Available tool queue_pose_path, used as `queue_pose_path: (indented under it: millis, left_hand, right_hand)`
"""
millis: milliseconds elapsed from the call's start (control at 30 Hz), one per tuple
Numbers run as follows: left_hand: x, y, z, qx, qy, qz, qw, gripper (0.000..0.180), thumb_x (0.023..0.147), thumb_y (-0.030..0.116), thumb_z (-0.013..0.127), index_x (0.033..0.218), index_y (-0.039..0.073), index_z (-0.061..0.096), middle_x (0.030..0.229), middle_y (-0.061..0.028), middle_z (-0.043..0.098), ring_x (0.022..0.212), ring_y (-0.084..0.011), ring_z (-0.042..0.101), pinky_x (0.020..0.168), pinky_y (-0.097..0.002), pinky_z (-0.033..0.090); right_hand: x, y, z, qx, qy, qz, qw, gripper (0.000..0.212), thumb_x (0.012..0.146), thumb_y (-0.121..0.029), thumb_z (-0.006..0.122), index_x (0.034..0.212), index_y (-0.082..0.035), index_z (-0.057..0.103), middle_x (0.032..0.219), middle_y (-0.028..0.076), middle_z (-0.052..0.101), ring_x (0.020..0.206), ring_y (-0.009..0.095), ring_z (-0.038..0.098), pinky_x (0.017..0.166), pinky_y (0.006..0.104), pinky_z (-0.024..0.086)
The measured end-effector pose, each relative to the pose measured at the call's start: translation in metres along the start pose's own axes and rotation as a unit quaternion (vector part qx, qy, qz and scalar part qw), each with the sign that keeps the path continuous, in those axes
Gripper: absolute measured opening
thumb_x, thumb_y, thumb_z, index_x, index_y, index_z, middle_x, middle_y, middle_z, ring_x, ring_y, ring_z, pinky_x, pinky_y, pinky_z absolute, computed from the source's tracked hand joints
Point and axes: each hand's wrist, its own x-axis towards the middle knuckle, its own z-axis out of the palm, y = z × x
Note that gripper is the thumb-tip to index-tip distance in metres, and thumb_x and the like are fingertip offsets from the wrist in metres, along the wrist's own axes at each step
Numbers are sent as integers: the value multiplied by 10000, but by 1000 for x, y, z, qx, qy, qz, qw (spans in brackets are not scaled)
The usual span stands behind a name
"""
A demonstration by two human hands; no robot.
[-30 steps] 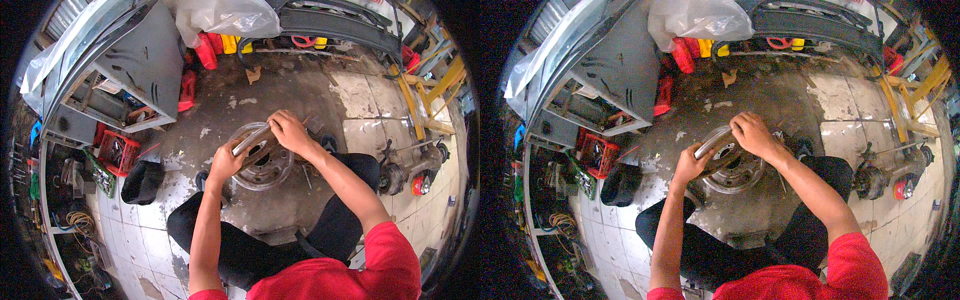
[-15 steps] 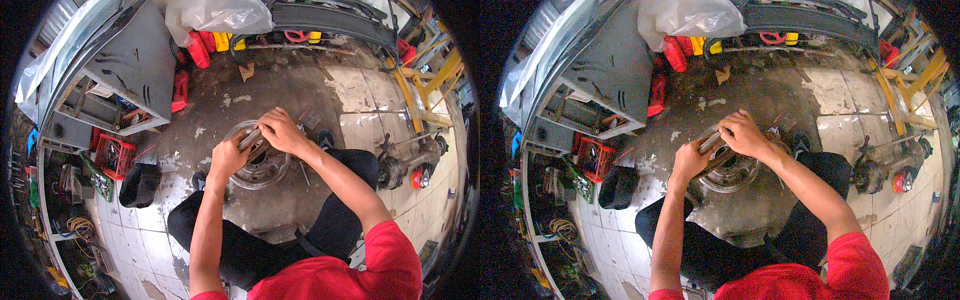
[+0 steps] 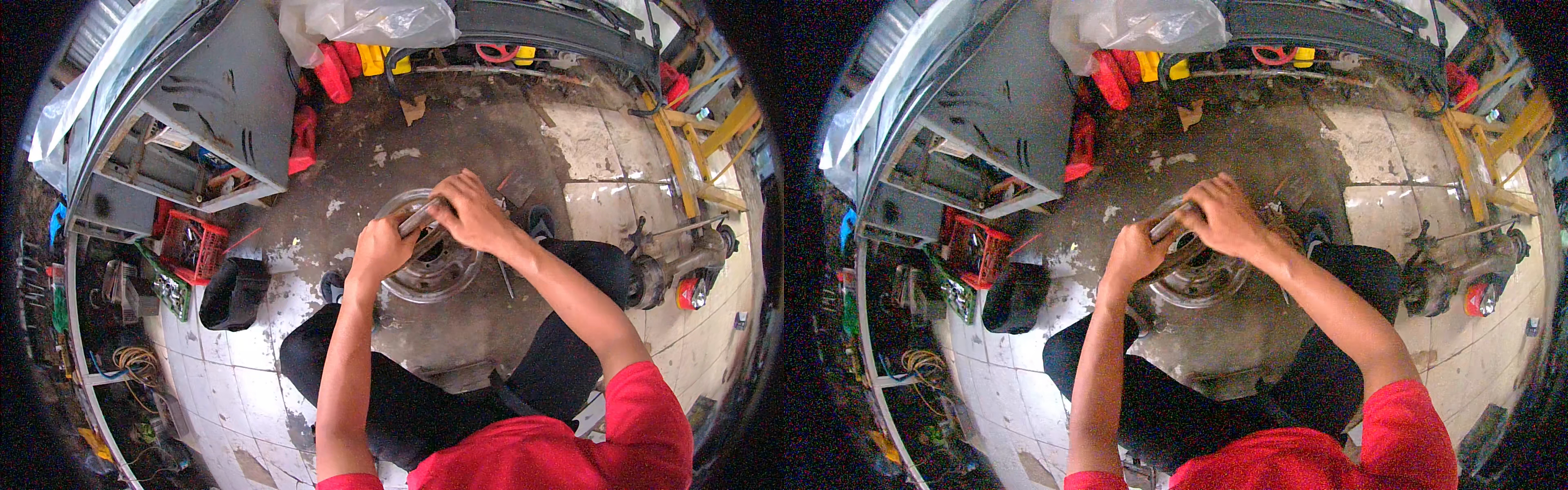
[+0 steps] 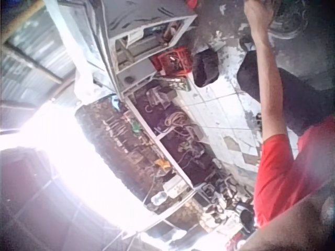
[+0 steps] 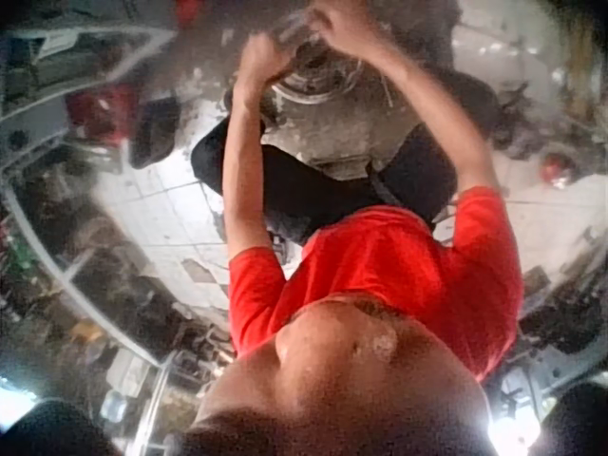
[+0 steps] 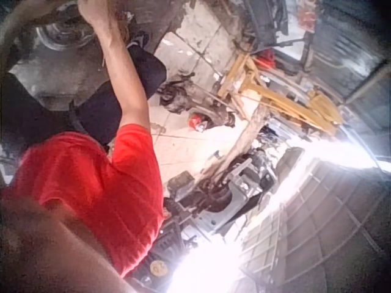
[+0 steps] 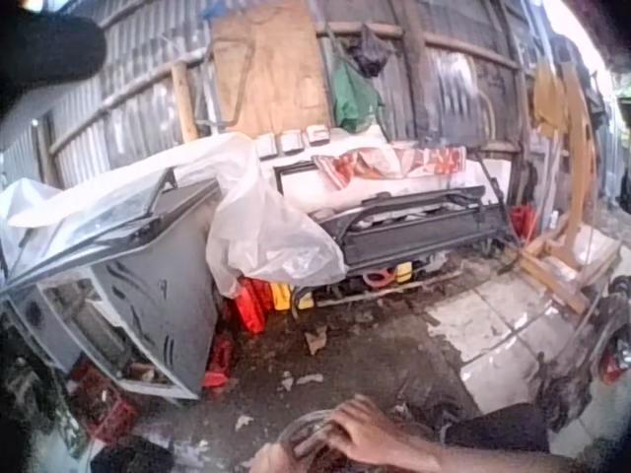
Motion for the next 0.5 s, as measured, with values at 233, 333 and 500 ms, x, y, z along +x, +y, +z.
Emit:
queue_pose_path:
  millis: [233, 333, 500]
  left_hand:
    - [-1, 4, -1, -16, -3, 0, 1000, 369, 863, 278, 714, 1155, 53, 721, 960, -291, 687, 945, -457, 672, 816, -483, 550]
    - [2, 10, -3, -25, 5, 5, 1000, 324, 860, 253, 705, 1124, 66, 729, 983, -258, 705, 960, -447, 672, 827, -487, 549]
    - [-4, 16, -11, -29, -23, -7, 999, 326, 863, 245, 698, 1146, 87, 730, 1024, -236, 710, 990, -439, 666, 852, -477, 544]
  right_hand:
    - [5, 14, -7, 11, -51, 38, 998, 405, 954, -447, 628, 1047, -54, 657, 1075, 172, 664, 1079, 381, 597, 1041, 506, 385]
    - [0, 17, -4, -33, -17, 89, 995, 405, 962, -442, 616, 1059, -52, 657, 1075, 176, 659, 1071, 380, 594, 1003, 485, 392]
    - [-4, -9, -3, -7, -22, -15, 1000, 435, 1005, -459, 547, 1118, -47, 625, 1109, 163, 638, 1149, 366, 571, 1135, 545, 296]
